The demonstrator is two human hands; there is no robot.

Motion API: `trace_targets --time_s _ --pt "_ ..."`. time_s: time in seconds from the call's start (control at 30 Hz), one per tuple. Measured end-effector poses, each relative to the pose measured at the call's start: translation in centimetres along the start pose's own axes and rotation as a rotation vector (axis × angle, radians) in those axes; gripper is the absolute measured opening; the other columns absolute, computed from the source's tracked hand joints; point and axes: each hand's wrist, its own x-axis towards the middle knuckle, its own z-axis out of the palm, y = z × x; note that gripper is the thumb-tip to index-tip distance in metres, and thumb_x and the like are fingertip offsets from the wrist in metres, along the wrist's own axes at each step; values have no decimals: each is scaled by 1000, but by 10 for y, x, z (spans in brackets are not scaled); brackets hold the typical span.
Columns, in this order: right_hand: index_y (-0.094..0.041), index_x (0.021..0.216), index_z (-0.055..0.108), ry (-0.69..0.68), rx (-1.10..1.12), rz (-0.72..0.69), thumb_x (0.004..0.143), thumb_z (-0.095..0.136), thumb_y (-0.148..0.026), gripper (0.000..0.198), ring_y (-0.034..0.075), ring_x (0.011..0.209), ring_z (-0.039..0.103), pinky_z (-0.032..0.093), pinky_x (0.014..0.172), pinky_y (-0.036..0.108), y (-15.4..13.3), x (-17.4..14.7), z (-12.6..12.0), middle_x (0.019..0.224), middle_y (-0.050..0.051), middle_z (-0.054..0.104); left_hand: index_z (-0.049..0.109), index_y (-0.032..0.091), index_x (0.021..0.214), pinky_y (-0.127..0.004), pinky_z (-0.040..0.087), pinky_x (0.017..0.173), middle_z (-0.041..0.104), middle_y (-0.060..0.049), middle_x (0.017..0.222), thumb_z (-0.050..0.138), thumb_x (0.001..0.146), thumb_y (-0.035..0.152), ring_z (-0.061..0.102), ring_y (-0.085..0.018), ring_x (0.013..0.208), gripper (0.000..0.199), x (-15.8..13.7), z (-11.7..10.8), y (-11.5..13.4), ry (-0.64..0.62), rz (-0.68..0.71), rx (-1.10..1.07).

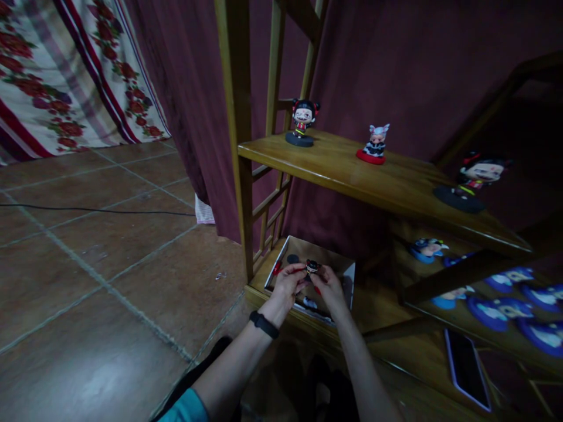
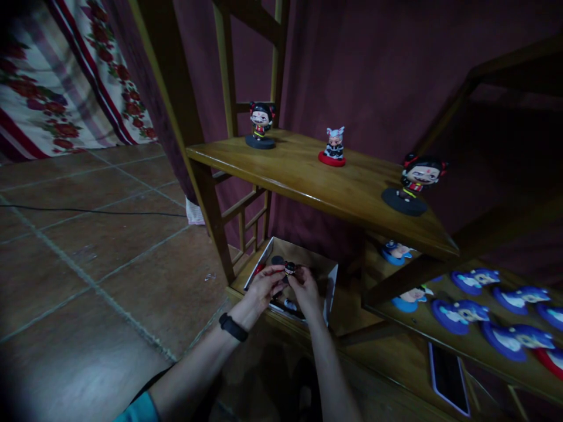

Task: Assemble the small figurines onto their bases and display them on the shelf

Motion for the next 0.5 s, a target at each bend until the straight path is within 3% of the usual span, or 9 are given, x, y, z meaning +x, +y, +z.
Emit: trace_targets --time_s 0.27,0.5 --pt "-17 79 65 5 184 179 63 66 -41 29 16 69 59 45 59 25 -5 -6 -2 79 4 67 62 11 69 -29 53 65 65 -5 70 71 57 11 62 -13 62 14 -1 1 -4 -65 53 98" --pt "-18 74 69 7 347 244 56 73 -37 26 15 74 58 42 65 25 3 -3 0 79 2 69 61 10 67 -25 53 58 62 -2 64 70 58 16 58 -10 55 14 3 1 -10 -29 168 188"
